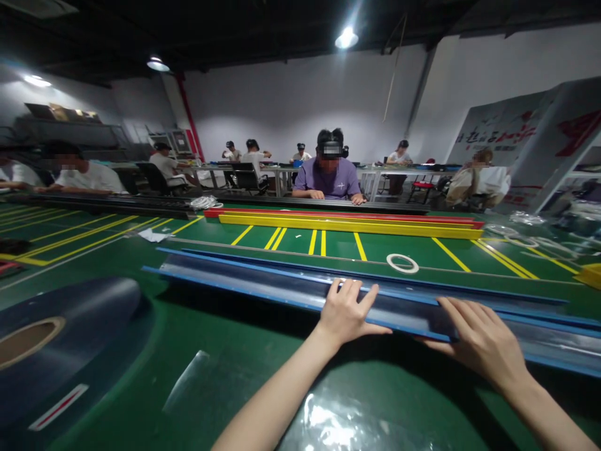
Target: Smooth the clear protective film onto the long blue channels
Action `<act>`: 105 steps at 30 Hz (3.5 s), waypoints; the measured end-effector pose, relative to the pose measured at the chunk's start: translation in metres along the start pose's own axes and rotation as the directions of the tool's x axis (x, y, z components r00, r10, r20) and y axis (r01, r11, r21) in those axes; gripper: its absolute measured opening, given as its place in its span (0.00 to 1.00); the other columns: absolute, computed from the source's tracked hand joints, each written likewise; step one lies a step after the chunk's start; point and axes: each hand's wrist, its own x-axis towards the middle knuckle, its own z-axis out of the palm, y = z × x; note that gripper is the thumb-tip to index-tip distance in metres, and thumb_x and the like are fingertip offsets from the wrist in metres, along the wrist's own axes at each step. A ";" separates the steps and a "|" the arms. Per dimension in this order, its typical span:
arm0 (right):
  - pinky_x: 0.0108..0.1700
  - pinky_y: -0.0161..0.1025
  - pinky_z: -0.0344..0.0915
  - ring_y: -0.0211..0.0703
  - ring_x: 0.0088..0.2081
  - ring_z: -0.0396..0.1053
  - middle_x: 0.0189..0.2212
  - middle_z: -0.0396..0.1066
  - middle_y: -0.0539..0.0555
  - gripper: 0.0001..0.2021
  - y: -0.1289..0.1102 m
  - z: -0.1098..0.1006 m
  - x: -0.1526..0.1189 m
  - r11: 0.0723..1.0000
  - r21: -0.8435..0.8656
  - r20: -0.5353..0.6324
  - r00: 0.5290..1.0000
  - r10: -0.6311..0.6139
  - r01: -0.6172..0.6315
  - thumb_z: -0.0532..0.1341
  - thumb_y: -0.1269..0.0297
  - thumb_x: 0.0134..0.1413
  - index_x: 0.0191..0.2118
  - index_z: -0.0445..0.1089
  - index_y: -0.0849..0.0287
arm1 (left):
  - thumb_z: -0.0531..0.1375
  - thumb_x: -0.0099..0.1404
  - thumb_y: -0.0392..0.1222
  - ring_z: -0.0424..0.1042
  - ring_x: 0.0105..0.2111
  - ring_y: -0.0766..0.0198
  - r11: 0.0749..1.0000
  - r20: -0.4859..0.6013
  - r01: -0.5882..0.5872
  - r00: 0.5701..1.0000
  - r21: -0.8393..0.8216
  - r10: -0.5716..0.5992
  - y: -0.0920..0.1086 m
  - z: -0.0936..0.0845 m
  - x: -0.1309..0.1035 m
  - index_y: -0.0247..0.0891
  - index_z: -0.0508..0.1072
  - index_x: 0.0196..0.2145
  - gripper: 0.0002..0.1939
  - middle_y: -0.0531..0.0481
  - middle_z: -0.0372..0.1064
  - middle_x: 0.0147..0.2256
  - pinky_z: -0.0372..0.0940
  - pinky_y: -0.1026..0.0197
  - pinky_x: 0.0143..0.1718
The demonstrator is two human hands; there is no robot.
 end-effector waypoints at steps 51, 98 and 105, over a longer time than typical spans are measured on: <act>0.44 0.44 0.57 0.50 0.44 0.64 0.44 0.68 0.61 0.33 -0.129 0.014 0.037 0.906 0.296 0.614 0.787 0.064 -0.304 0.46 0.40 0.51 0.55 0.59 0.60 | 0.51 0.52 0.69 0.70 0.36 0.53 0.993 0.370 -0.031 0.929 0.116 -0.014 -0.189 -0.068 -0.153 0.34 0.72 0.41 0.35 0.39 0.72 0.36 0.65 0.53 0.40; 0.38 0.42 0.54 0.50 0.35 0.63 0.32 0.68 0.62 0.35 -0.115 0.008 0.003 0.954 0.120 0.534 0.828 0.172 -0.276 0.43 0.37 0.49 0.42 0.69 0.65 | 0.42 0.66 0.41 0.73 0.35 0.60 0.978 0.252 0.166 0.948 0.127 -0.193 -0.145 -0.060 -0.140 0.37 0.75 0.34 0.21 0.47 0.75 0.33 0.67 0.56 0.39; 0.37 0.43 0.52 0.50 0.35 0.62 0.32 0.67 0.62 0.36 -0.142 0.013 0.029 0.939 0.130 0.579 0.794 0.188 -0.317 0.41 0.36 0.49 0.41 0.68 0.65 | 0.45 0.66 0.45 0.71 0.38 0.59 0.978 0.243 0.165 0.951 0.125 -0.191 -0.123 -0.052 -0.132 0.37 0.73 0.37 0.19 0.47 0.74 0.36 0.66 0.55 0.40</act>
